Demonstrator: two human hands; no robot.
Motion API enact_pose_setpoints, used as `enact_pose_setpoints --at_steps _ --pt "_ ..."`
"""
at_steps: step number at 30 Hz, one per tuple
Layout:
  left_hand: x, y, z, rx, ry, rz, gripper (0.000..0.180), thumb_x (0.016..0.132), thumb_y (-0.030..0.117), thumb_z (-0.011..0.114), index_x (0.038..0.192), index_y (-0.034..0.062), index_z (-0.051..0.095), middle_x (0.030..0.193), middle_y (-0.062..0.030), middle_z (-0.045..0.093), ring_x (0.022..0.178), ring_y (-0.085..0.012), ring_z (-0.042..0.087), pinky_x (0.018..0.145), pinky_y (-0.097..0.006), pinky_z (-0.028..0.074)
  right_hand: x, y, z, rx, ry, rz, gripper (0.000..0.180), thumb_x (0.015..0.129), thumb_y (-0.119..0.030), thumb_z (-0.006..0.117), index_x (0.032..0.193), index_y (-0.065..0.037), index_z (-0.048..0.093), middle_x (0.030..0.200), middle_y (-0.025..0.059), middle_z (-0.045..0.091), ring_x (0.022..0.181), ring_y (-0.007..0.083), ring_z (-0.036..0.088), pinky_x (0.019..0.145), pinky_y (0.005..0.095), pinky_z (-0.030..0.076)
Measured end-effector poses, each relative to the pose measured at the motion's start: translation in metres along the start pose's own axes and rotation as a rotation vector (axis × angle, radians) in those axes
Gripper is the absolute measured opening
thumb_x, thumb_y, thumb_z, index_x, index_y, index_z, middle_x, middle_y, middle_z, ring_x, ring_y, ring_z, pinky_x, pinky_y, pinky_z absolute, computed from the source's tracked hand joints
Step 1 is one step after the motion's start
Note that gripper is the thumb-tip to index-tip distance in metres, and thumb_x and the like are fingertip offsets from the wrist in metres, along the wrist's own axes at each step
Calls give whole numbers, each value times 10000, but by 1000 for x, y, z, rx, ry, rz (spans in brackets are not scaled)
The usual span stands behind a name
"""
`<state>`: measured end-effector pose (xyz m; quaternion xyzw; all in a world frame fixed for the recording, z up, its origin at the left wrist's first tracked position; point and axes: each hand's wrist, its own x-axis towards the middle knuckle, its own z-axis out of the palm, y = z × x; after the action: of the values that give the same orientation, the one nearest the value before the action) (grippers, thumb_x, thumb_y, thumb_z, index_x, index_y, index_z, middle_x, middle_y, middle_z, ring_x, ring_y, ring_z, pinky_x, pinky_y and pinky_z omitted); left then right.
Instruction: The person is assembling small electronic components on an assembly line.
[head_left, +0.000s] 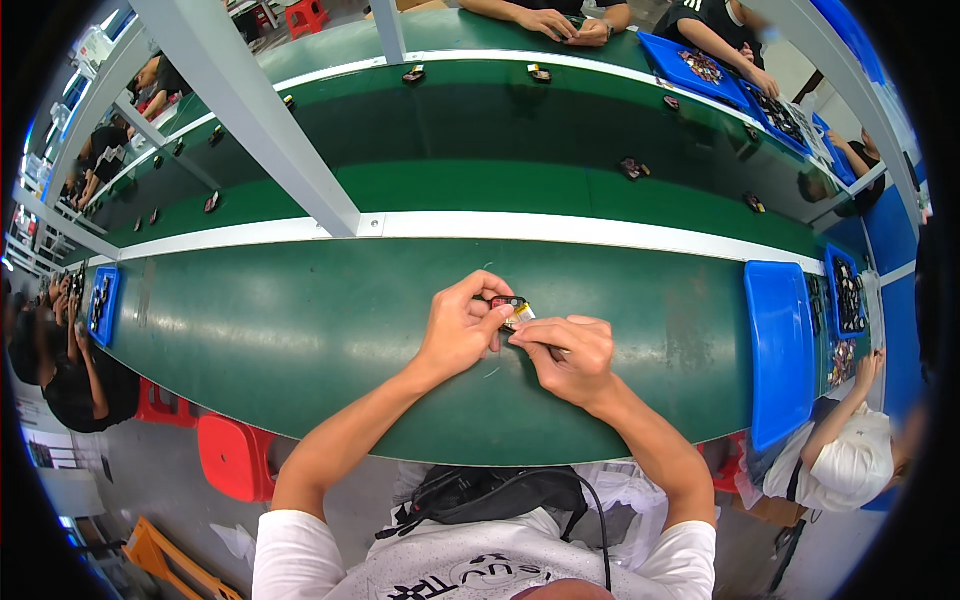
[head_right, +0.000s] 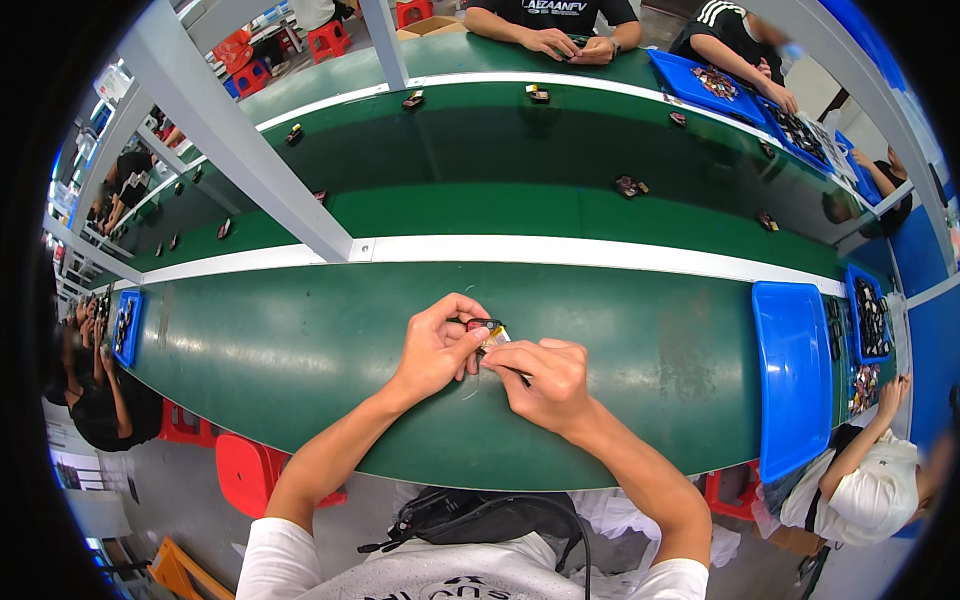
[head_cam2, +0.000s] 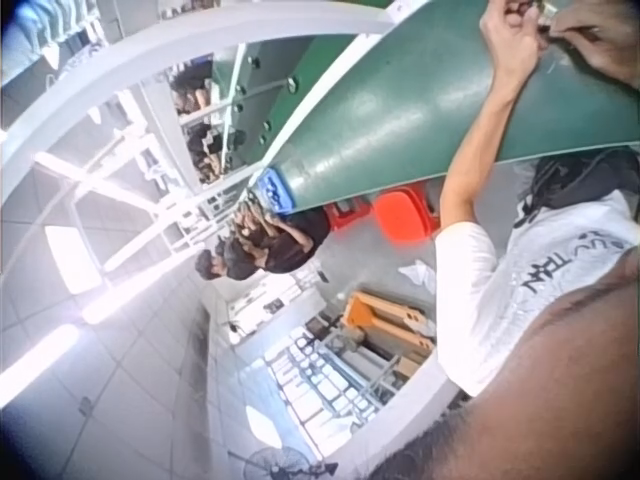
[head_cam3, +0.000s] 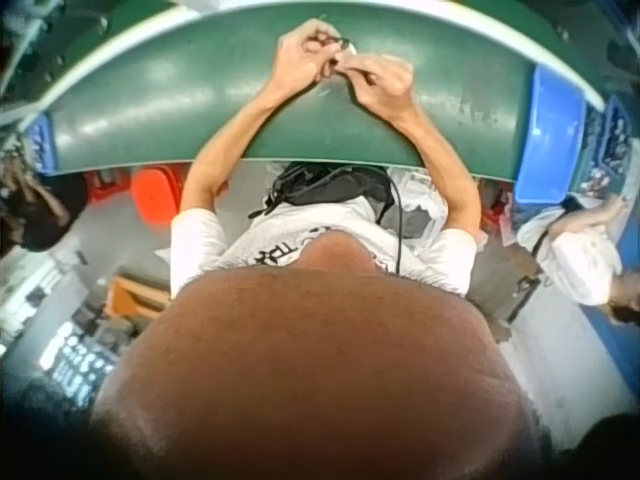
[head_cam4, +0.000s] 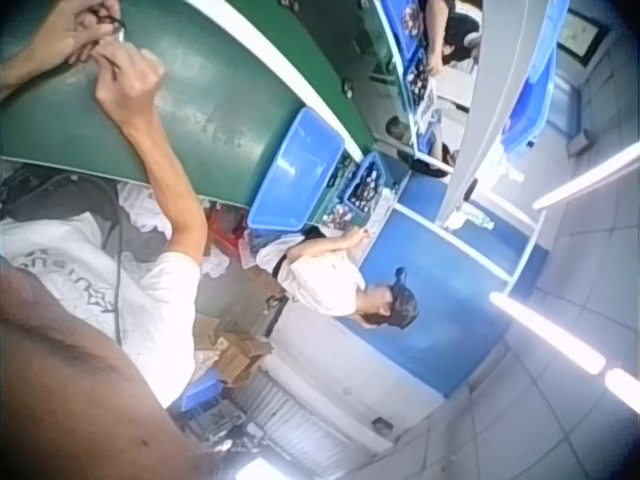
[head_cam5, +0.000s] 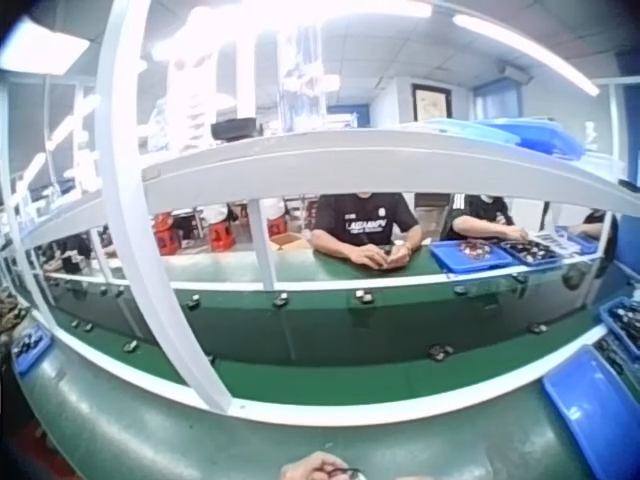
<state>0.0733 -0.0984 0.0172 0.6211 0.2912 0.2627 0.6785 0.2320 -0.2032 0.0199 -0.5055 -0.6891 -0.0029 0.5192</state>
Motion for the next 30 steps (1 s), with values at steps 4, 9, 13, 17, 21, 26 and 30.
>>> enact_pose_setpoints --at_steps 4,9,13,17,21,26,30 --pt "5 -9 -1 -16 23 12 145 939 -33 634 1081 -23 611 875 -79 645 535 -93 606 403 -227 420 -1 4 5 6 46 -1 171 723 34 819 829 -79 746 798 33 766 526 122 642 450 247 388" --pt "21 1 -32 126 300 167 173 972 7 621 1135 -33 578 1023 -116 593 590 -116 619 416 -223 441 16 5 -6 27 208 -5 180 717 27 847 839 -47 736 828 74 770 542 134 664 445 246 420" --pt "40 -9 -53 73 448 178 165 994 25 596 1143 -27 546 1041 -117 585 620 -133 628 452 -238 502 10 27 4 19 287 -75 196 713 24 854 850 -37 726 839 86 764 487 147 609 430 262 422" --pt "92 -2 -52 191 397 177 181 991 50 605 1144 -34 556 982 -109 600 619 -123 633 450 -248 507 6 25 -4 -4 267 28 190 722 -9 856 857 -55 731 806 71 749 434 137 538 427 267 412" --pt "166 -6 -87 764 510 292 185 940 79 659 1084 -28 616 986 -173 615 709 -267 668 576 -395 546 9 20 -8 -19 213 105 126 782 -51 813 848 -66 707 817 57 741 636 210 720 525 290 538" --pt "210 23 -110 1687 512 418 268 959 247 604 997 -16 637 1171 -264 603 863 -453 696 709 -515 578 7 38 -14 -38 330 83 132 763 -62 836 850 -65 737 795 51 748 435 139 544 440 269 425" --pt "238 46 -91 1614 444 487 239 937 235 625 1007 8 648 1129 -219 648 884 -405 707 710 -492 581 7 40 -9 -12 259 150 143 778 -71 810 878 -81 708 799 41 743 612 210 702 543 310 530"
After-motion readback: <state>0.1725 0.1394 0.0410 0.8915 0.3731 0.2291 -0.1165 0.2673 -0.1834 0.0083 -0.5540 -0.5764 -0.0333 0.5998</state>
